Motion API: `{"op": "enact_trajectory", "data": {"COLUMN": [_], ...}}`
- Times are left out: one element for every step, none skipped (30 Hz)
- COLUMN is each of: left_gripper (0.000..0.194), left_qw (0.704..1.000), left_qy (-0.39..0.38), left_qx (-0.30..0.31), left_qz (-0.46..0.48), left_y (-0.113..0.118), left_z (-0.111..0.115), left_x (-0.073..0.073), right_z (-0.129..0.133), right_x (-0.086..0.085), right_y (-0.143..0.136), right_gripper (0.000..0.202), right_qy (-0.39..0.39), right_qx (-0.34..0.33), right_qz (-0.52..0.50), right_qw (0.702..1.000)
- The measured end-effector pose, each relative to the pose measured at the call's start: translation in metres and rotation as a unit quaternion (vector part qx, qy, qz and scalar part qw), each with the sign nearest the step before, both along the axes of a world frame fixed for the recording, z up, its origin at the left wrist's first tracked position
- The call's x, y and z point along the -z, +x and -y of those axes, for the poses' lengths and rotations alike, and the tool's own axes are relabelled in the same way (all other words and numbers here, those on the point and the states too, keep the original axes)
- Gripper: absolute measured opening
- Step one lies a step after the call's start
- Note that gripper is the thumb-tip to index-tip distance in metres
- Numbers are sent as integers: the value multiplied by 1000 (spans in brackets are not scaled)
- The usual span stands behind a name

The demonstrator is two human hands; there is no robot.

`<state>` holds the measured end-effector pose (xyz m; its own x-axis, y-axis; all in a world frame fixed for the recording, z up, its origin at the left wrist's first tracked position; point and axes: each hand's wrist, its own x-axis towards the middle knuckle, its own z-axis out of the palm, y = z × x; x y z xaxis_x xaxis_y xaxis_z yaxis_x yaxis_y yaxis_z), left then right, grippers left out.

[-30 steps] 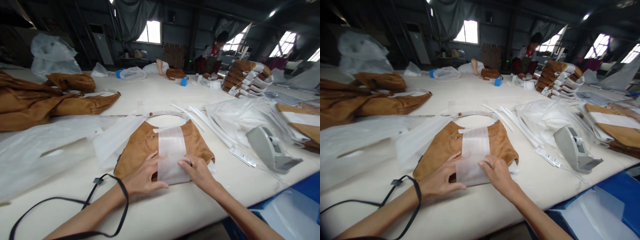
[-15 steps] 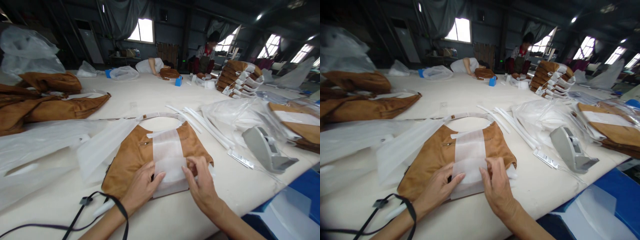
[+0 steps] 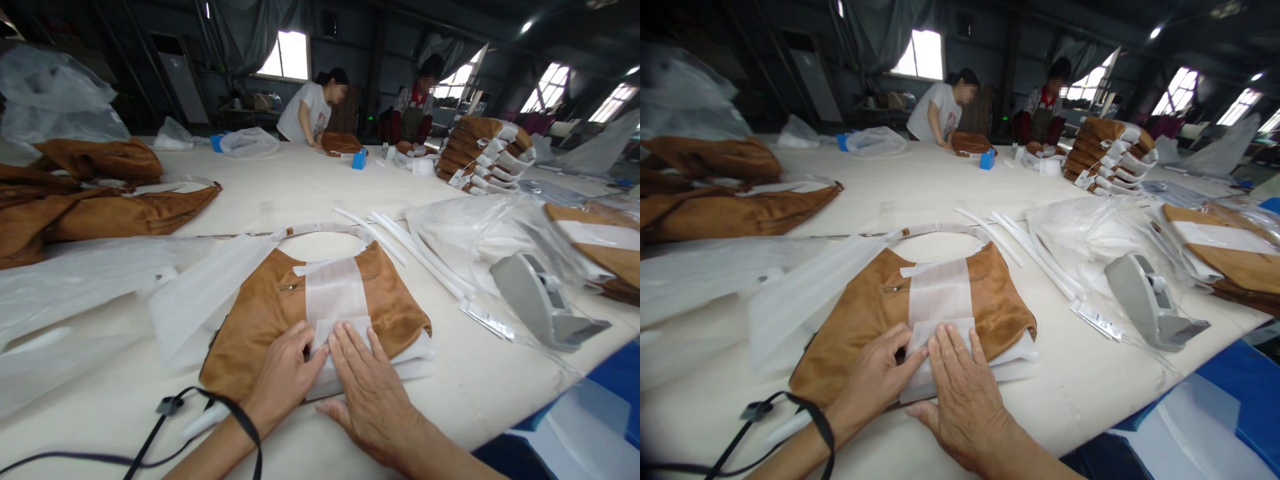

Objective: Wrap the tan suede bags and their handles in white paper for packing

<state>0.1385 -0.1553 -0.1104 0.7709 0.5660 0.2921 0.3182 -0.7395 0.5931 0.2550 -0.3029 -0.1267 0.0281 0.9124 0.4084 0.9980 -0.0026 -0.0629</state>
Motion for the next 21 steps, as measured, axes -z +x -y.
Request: {"op": "enact_trajectory", "data": {"left_gripper": [32,31,28,24,18,11,8,14,24,34,43,52,61,71,78,81,82,83,84,86,87], "left_qw": [1000,1000,999,999,998,997,994,991,986,978,967,956,946,940,937,934,931,927,922,917,912], "left_qy": [7,12,14,15,21,37,64,102,146,189,228,258,280,297,311,324,338,352,368,384,398], "left_qx": [-11,-19,-24,-28,-32,-36,-34,-17,15,60,106,143,163,163,152,138,127,117,108,99,89], "left_qz": [5,12,20,32,47,64,78,86,81,62,36,6,-23,-44,-56,-59,-57,-54,-47,-42,-38], "left_y": [0,1,0,0,-1,-2,-4,-5,-6,-7,-8,-9,-9,-9,-9,-9,-8,-8,-7,-7,-6], "left_z": [-1,-1,-1,-1,1,3,6,9,12,15,17,18,18,17,16,14,13,12,11,11,11], "left_x": [0,0,-1,-3,-5,-7,-9,-10,-11,-10,-7,-3,2,8,14,20,24,28,30,31,31], "right_z": [0,0,0,0,-1,-1,-2,-3,-4,-5,-5,-5,-5,-4,-4,-3,-3,-4,-4,-5,-6], "right_x": [0,0,0,-1,-2,-3,-3,-4,-5,-6,-7,-7,-7,-6,-4,-1,3,7,12,17,21], "right_y": [0,0,0,0,1,1,2,2,3,3,4,4,5,6,7,9,12,16,20,24,29], "right_gripper": [78,78,80,81,82,82,82,81,79,77,75,74,74,74,75,76,77,77,78,78,78], "right_qy": [-6,-14,-23,-31,-38,-43,-47,-52,-59,-66,-75,-80,-83,-81,-76,-67,-54,-38,-20,3,26], "right_qx": [0,0,0,-1,-1,-3,-6,-8,-11,-13,-15,-17,-19,-21,-25,-30,-35,-42,-47,-50,-51], "right_qz": [-3,-7,-13,-21,-30,-39,-48,-57,-65,-71,-76,-80,-82,-82,-80,-74,-63,-48,-31,-12,6], "right_qw": [1000,1000,1000,999,999,998,998,997,996,995,994,993,993,993,994,995,996,997,998,999,998]}}
